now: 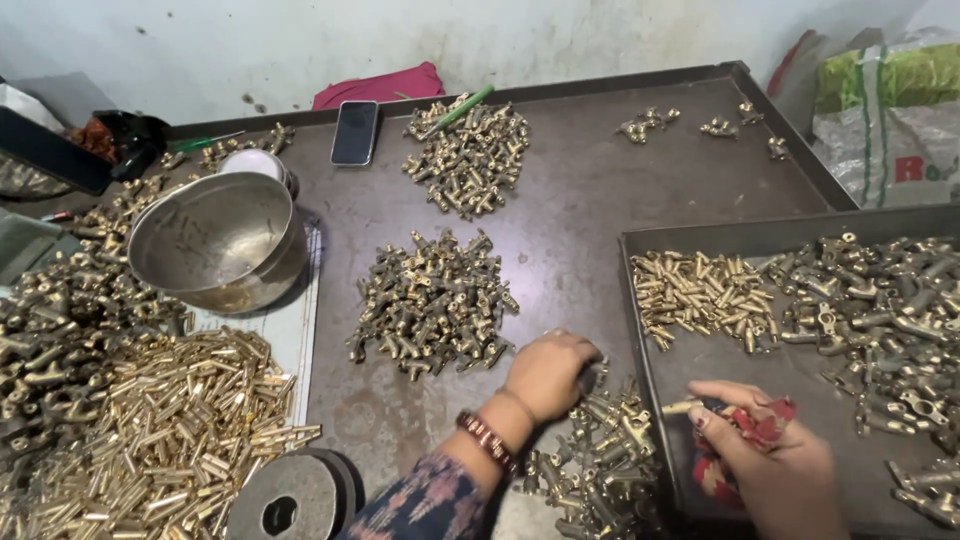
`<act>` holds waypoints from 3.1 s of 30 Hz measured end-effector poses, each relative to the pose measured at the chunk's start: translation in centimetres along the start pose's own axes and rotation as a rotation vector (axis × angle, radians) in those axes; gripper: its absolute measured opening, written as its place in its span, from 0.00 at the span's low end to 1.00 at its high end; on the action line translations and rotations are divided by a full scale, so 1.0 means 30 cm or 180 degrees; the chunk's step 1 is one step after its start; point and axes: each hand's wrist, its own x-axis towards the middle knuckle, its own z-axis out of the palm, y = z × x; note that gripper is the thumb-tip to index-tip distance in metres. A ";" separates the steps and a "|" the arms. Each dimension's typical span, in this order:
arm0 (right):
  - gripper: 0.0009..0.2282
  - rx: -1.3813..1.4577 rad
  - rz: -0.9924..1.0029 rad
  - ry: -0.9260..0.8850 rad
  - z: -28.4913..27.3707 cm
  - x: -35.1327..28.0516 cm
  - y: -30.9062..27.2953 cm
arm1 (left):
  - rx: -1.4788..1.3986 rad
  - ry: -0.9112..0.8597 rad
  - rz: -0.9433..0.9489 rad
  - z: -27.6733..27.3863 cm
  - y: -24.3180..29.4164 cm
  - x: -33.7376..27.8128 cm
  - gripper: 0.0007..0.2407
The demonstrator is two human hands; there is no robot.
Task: The recorder is inspecting, cleaning, and sorting small brass metal fittings at a workbench, using a small cloth and pliers.
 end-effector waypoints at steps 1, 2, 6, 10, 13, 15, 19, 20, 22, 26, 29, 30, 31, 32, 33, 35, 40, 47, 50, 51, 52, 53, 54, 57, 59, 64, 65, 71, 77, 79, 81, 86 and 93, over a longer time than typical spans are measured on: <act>0.14 0.0012 0.0006 0.0016 0.026 -0.005 -0.042 | 0.0004 -0.0015 0.0014 -0.033 0.042 -0.038 0.09; 0.13 -0.0073 -0.0034 0.0135 0.046 -0.012 -0.083 | -0.0596 0.0556 0.0060 -0.062 0.086 -0.071 0.13; 0.07 -0.0395 -0.1726 -0.0332 0.097 -0.009 -0.116 | -0.2600 0.0617 -0.0807 -0.244 0.290 -0.178 0.22; 0.06 -0.0650 -0.1618 -0.0392 0.126 -0.024 -0.101 | -0.2124 0.0936 -0.0362 -0.295 0.308 -0.234 0.26; 0.10 -0.1012 -0.1305 -0.0631 0.098 -0.020 -0.085 | -0.2452 0.0877 -0.0742 -0.285 0.288 -0.250 0.25; 0.12 -0.1095 -0.1220 -0.0328 0.116 -0.011 -0.206 | -0.2066 0.1440 -0.0403 -0.243 0.236 -0.262 0.20; 0.14 -0.1210 0.0075 -0.0149 0.066 0.018 -0.102 | -0.1490 0.2151 -0.0840 -0.276 -0.002 -0.252 0.14; 0.13 -0.1844 0.0257 -0.0193 0.091 0.011 -0.112 | -0.1018 0.2234 -0.1141 -0.315 -0.064 -0.249 0.15; 0.13 -0.2477 0.0432 -0.0235 0.101 0.016 -0.080 | -0.0542 0.2312 -0.1450 -0.367 -0.182 -0.239 0.16; 0.10 -0.2048 0.0156 -0.0163 0.075 0.046 0.018 | 0.0382 0.1986 -0.1661 -0.381 -0.377 -0.225 0.22; 0.10 -0.2164 0.0377 -0.0195 0.070 0.045 -0.013 | 0.0652 0.1580 -0.1665 -0.350 -0.421 -0.207 0.24; 0.11 -0.2305 0.0578 -0.0242 0.071 0.039 -0.029 | 0.0674 0.1534 -0.1694 -0.335 -0.421 -0.209 0.24; 0.11 -0.2307 0.0595 -0.0219 0.012 0.086 -0.017 | 0.0658 0.1520 -0.1675 -0.347 -0.367 -0.212 0.24; 0.10 -0.2106 0.0181 0.0048 -0.037 0.136 -0.002 | 0.0681 0.1845 -0.1516 -0.370 -0.319 -0.213 0.24; 0.09 -0.1897 -0.0224 0.0329 -0.089 0.185 0.014 | 0.0700 0.2167 -0.1350 -0.392 -0.270 -0.214 0.24; 0.11 -0.1561 -0.0054 0.0606 -0.183 0.297 -0.051 | -0.0015 0.1959 -0.1425 -0.380 -0.054 -0.199 0.22; 0.15 -0.3249 -0.1111 0.0304 -0.163 0.557 0.005 | -0.1518 0.0945 -0.0101 -0.186 0.241 -0.244 0.22; 0.15 -0.4352 -0.0774 -0.0418 0.078 0.486 -0.020 | -0.2117 -0.0017 0.0089 -0.128 0.302 -0.263 0.21; 0.14 -0.3921 -0.0337 -0.0437 0.087 0.420 -0.109 | -0.2627 0.0182 -0.0534 -0.104 0.297 -0.248 0.21; 0.14 -0.3432 0.0004 -0.0445 0.094 0.390 -0.143 | -0.3029 0.0313 -0.0950 -0.095 0.288 -0.245 0.22; 0.14 -0.3441 0.0011 -0.0452 0.077 0.377 -0.088 | -0.3039 0.0313 -0.0958 -0.097 0.284 -0.241 0.22; 0.13 -0.1790 0.0141 -0.0806 0.059 0.364 -0.033 | -0.3494 0.0578 -0.1145 -0.098 0.280 -0.237 0.22; 0.12 -0.0123 0.0254 -0.1086 0.035 0.347 0.022 | -0.3951 0.0842 -0.1327 -0.096 0.279 -0.232 0.23; 0.10 0.0075 0.1144 -0.0860 0.117 0.122 -0.065 | -0.3219 0.1317 -0.0710 -0.144 0.290 -0.237 0.22; 0.10 0.0520 0.1368 -0.1037 0.149 0.059 -0.099 | -0.2530 0.1353 -0.0409 -0.172 0.288 -0.253 0.21; 0.08 0.0344 0.1027 -0.1243 0.141 0.022 -0.072 | -0.1574 0.1216 -0.0071 -0.176 0.249 -0.280 0.22; 0.07 0.0054 0.0707 -0.0803 0.146 0.014 -0.090 | -0.2146 0.1098 -0.0228 -0.161 0.234 -0.281 0.21; 0.07 0.0130 -0.2035 -0.0810 0.240 -0.104 -0.159 | -0.5582 0.0272 -0.1142 -0.118 0.241 -0.325 0.08; 0.07 -0.0657 -0.2958 -0.1008 0.221 -0.119 -0.114 | -0.6312 0.0235 -0.1233 -0.054 0.227 -0.370 0.06; 0.06 -0.0207 -0.2683 -0.1131 0.201 -0.109 -0.065 | -0.6159 0.0327 -0.1134 -0.100 0.248 -0.362 0.06; 0.08 0.0005 0.0433 -0.0951 0.159 -0.110 -0.032 | -0.5354 0.0490 -0.0773 -0.172 0.298 -0.355 0.04; 0.04 -0.0048 0.0733 -0.0347 0.113 -0.002 -0.169 | -0.4660 0.1128 -0.1112 -0.267 0.199 -0.316 0.06; 0.09 -0.3559 -0.2253 -0.1721 0.333 0.052 -0.258 | -0.4248 0.1990 -0.1463 -0.284 0.121 -0.325 0.15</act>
